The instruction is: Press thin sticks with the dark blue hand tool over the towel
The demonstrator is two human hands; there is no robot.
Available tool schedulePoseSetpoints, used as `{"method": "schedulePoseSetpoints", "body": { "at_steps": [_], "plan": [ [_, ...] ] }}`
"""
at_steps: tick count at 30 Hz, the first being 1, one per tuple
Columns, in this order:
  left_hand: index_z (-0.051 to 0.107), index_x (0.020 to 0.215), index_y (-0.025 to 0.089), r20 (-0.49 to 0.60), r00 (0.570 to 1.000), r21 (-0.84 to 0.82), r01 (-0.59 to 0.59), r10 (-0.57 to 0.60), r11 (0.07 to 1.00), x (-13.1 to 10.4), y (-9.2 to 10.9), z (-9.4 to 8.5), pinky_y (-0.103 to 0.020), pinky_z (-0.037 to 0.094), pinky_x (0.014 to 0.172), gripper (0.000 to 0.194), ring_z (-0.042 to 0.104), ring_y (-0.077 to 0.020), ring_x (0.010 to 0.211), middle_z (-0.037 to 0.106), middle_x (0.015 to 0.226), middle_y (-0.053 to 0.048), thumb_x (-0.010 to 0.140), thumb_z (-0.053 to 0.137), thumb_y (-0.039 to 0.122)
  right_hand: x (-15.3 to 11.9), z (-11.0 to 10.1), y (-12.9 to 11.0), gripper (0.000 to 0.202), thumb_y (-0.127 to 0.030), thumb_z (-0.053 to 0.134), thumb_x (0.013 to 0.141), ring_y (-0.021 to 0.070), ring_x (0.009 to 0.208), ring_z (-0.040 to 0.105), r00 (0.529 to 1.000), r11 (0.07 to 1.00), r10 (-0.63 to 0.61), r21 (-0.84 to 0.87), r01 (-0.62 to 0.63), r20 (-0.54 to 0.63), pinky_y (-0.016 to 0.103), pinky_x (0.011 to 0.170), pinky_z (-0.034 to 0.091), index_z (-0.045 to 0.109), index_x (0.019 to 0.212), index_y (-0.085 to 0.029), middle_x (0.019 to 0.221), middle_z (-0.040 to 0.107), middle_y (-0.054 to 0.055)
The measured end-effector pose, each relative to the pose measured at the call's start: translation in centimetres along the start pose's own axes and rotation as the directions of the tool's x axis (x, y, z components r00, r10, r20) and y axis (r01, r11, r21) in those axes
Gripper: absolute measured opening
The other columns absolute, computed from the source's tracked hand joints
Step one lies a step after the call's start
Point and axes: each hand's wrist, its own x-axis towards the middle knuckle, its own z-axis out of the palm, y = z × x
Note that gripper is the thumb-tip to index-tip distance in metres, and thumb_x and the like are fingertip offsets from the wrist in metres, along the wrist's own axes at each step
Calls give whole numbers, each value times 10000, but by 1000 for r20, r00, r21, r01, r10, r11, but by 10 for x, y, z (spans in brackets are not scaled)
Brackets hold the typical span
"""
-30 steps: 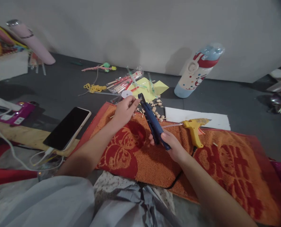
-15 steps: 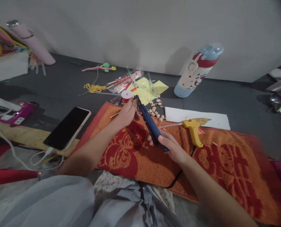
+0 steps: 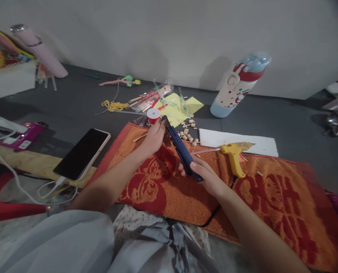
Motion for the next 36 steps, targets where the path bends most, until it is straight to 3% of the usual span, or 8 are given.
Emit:
{"method": "schedulePoseSetpoints", "body": {
  "at_steps": [4,13,19,26,32,36],
  "plan": [
    [459,948,220,47,998,-53,42,-40,998,0,-1,0,-324,500,528,529,619,-182,535,577,612,6,832,411,734,1,-1,2,452,-623,583,801,178,720,590,1000,1000,3,11,-3,14,293,683,442,652,819,-176,779,642,37],
    [411,918,226,45,997,-170,70,-63,983,-3,5,4,-302,491,472,533,596,-168,481,555,602,26,794,485,739,0,-4,6,486,-641,540,817,190,714,585,998,995,-13,96,6,68,313,703,458,663,880,-174,813,652,56],
    [419,908,225,45,995,-186,101,-95,977,-4,8,6,-297,489,454,509,567,-161,432,524,525,37,837,415,729,1,-1,5,485,-653,558,796,198,693,596,998,990,-24,140,16,56,328,681,473,669,869,-186,841,679,67],
    [422,889,208,47,986,-198,168,-162,966,0,12,5,-263,464,466,454,602,-139,480,605,646,-6,923,307,645,2,0,4,472,-659,603,765,205,704,620,1000,975,-10,224,9,3,330,650,475,656,830,-195,865,689,70],
    [387,903,212,1,995,-55,103,-103,993,4,10,-3,-206,406,444,295,540,-87,420,561,599,34,995,255,459,5,-3,0,497,-674,608,731,253,803,662,991,960,-20,275,56,-134,357,649,512,636,890,-204,849,694,78],
    [419,881,207,5,999,200,-33,33,979,10,2,-12,-209,403,490,250,525,-75,463,583,670,25,991,290,391,6,-4,0,465,-639,619,733,259,831,668,980,952,-22,294,81,-200,365,663,534,622,912,-210,839,694,75]
  ]
}}
